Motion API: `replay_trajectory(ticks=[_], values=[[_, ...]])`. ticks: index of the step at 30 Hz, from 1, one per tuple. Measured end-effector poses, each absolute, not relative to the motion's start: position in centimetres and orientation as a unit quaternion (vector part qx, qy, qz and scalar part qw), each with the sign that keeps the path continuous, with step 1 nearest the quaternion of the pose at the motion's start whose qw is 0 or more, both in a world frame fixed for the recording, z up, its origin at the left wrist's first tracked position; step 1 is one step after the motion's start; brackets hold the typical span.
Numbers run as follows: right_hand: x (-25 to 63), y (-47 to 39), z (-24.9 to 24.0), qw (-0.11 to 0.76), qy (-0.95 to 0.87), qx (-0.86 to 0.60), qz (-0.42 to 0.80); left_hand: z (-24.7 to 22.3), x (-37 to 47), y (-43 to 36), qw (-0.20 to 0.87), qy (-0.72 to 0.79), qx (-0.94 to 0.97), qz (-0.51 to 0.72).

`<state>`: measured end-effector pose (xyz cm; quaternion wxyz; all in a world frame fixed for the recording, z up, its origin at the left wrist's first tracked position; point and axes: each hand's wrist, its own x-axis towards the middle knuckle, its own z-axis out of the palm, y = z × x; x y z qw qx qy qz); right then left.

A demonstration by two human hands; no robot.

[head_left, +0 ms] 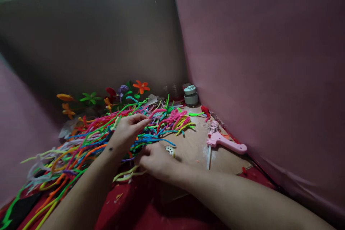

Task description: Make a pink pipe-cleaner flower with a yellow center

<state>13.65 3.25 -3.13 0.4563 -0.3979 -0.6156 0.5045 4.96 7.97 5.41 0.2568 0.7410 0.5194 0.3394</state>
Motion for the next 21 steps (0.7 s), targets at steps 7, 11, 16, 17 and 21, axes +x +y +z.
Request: replay_trajectory(ticks=[7,11,16,17,21], values=[[13.7,1.5,-3.4,0.377,-0.827,-0.285,0.304,2.5,10.5,12.5,0.306,0.493,0.782,0.226],[14.0,1.4,-3.0,0.329,-0.851,-0.272,0.307,0.5,11.7,14.2,0.284,0.491,0.8,0.196],[14.3,1.4,-2.6,0.289,-0.86,-0.269,0.322,-0.9,12.2,14.2,0.233,0.471,0.835,0.164],[14.3,1.4,-2.7,0.29,-0.859,-0.272,0.321,-0.9,12.1,14.0,0.222,0.465,0.842,0.159],[14.0,1.5,-3.0,0.306,-0.849,-0.295,0.314,-0.2,11.4,13.8,0.18,0.46,0.854,0.162]])
